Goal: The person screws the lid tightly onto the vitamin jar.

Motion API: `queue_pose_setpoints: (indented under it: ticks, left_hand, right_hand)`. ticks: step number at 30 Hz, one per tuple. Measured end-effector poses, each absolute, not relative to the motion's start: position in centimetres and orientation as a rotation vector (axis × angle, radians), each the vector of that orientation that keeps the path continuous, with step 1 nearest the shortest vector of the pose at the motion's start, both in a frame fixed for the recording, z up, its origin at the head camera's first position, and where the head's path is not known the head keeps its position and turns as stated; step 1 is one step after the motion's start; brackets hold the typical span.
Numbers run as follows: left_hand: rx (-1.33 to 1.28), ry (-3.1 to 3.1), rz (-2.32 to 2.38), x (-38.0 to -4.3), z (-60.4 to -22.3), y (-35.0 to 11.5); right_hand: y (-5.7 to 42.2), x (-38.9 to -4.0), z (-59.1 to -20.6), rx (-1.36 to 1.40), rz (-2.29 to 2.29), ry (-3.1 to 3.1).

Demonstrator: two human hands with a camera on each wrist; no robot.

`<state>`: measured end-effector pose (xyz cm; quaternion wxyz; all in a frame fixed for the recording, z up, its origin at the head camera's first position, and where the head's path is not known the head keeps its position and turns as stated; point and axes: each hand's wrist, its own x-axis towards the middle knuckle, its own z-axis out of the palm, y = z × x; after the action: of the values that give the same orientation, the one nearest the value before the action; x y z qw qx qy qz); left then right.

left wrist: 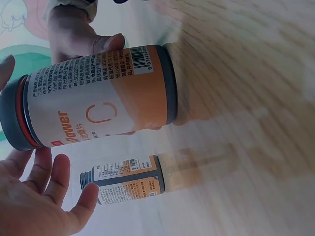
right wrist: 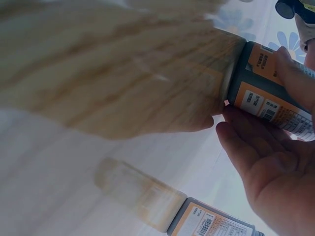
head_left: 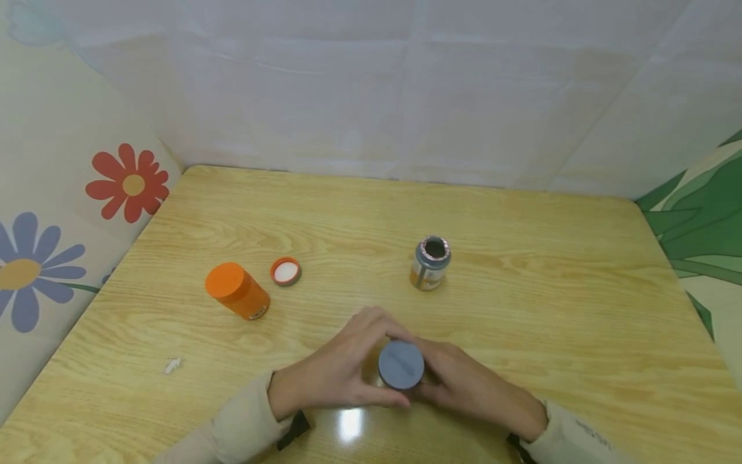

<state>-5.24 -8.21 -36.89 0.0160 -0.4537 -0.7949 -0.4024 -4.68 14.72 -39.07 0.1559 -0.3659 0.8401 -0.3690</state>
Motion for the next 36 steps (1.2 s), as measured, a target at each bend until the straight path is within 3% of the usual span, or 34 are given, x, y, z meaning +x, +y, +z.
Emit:
queue_pose_setpoints:
  ticks: [19,36]
  left_hand:
    - [-1.508,-2.493,-1.185,-5.06,-36.80,-8.27]
    - [-1.407,-2.444,-1.282,-5.37,-37.16,-8.42]
  right_hand:
    - [14.66,-4.64,-39.07,-1.014,-1.016,2.424]
    - [14.67,-4.83,-39.13,-1.055,-1.019,2.419]
